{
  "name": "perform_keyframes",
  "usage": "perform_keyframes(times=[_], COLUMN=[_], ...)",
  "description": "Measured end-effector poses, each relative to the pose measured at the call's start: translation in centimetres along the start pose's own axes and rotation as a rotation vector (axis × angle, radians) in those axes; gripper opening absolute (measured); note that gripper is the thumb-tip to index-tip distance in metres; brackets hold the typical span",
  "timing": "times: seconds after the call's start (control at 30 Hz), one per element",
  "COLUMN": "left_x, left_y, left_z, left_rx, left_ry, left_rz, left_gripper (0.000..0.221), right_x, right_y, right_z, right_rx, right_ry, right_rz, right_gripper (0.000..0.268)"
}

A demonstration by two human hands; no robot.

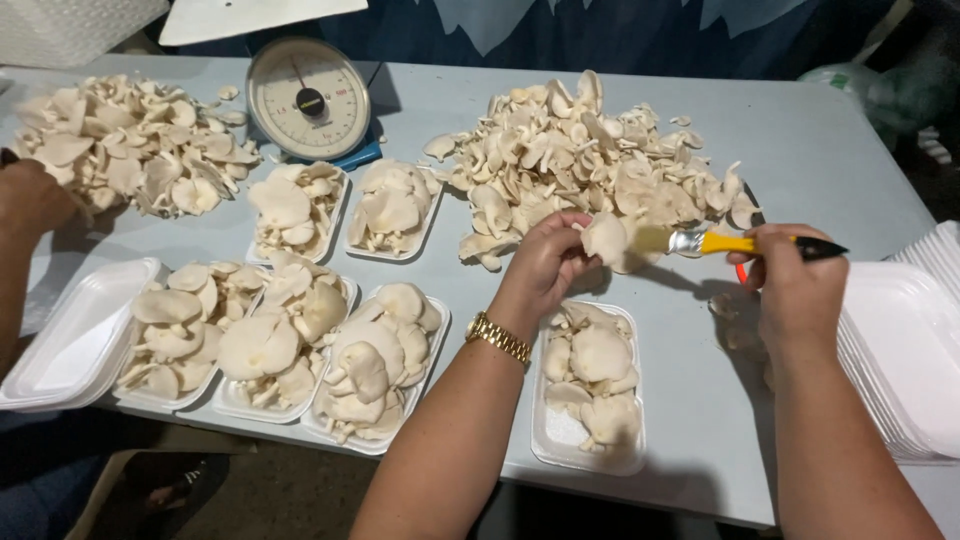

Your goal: Cleaning oyster mushrooms with a brush and packing them into styrofoam trays for sale.

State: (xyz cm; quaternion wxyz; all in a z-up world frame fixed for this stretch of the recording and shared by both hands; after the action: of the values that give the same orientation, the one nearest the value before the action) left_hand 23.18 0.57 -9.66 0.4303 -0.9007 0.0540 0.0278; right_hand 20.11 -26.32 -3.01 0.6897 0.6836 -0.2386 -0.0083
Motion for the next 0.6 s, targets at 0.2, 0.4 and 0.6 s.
perform_keyframes(times=[0.2, 0.4, 0.6], left_x=[-0.8, -1.4, -2.1], left_y=[-0.8, -1.7, -0.2], left_z=[-1.0, -1.3, -1.7], left_rx=[0.109, 0.36, 0.546], left_ry=[0.016, -0.061, -0.014], left_rz=[-0.035, -0.072, 0.112], left_gripper=[0.044, 0.047, 0.044], right_x=[-0.7, -0.5, -0.7], right_y=[-1.2, -1.0, -0.7], right_z=[-1.8, -1.5, -1.3], right_rx=[0.042, 0.107, 0.109], right_ry=[0.147, 0.118, 0.096], right_rz=[-0.156, -0.117, -0.12], right_gripper=[0.017, 0.02, 0.021])
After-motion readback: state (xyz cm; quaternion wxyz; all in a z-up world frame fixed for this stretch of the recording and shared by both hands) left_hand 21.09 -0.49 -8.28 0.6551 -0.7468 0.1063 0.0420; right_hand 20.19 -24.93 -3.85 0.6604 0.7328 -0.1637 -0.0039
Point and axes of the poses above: each hand's wrist, its own x-axis towards the middle knuckle, its own z-axis out of the back of the hand, y = z × x, the point moved 9 cm from there along x, towards the middle knuckle, and after that the axes turned 5 degrees about x, right-handed, at the moved point
